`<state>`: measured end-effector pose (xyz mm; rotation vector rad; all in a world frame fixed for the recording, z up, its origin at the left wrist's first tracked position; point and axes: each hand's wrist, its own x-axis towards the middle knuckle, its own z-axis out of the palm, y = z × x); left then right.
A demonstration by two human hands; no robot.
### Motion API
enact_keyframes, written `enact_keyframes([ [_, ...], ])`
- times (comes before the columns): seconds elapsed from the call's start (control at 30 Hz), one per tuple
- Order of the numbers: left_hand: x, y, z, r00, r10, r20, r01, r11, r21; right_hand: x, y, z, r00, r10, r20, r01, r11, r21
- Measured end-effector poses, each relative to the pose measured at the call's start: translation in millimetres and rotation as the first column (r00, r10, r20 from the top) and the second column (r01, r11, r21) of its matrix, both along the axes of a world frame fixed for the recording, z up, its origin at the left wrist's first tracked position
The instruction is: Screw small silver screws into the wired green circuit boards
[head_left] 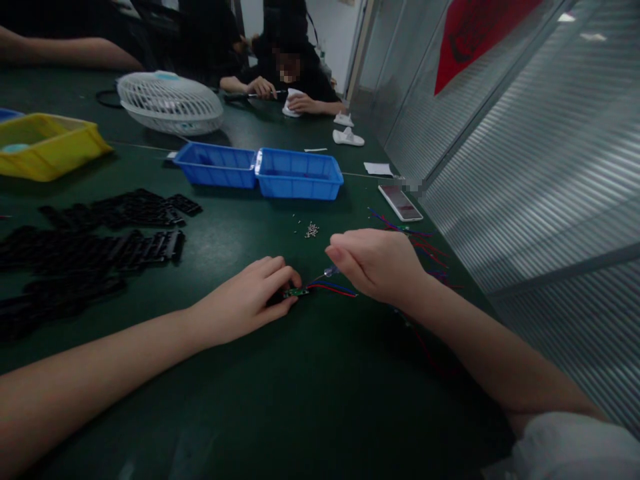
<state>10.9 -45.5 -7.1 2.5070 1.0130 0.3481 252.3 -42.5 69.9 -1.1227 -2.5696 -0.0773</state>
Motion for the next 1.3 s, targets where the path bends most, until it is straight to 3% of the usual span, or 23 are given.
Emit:
enact_keyframes([
  [0.2, -1, 0, 0.1, 1.000, -0.003, 0.000, 0.003, 1.000, 0.009, -3, 3, -10.8, 0.936, 0.129, -0.328, -0.176, 0.978, -0.116],
  [0.33, -2, 0, -3.1, 1.000, 0.001, 0.004, -0.001, 1.000, 0.013, -5, 3, -17.9, 0.884, 0.161, -0.439, -0.213, 0.974, -0.072],
  [0.47, -2, 0, -1.5, 1.000, -0.004, -0.001, 0.004, 1.000, 0.009, -5, 1, -16.0, 0.868, 0.241, -0.435, -0.264, 0.964, 0.008],
  [0.77, 0, 1, -1.7, 1.000, -0.003, 0.007, 0.003, 1.000, 0.014, 2, 7, 7.2, 0.853, 0.303, -0.425, -0.335, 0.942, 0.000],
  [1.07, -1, -1, -1.0, 1.000, -0.005, 0.009, 0.005, 1.000, 0.007, 2, 5, -0.8, 0.849, 0.340, -0.405, -0.330, 0.939, 0.097],
  [1.3, 1, -1, 2.2, 1.000, -0.007, 0.003, 0.007, 1.000, 0.016, 3, 5, 5.7, 0.924, 0.254, -0.286, -0.238, 0.967, 0.091],
])
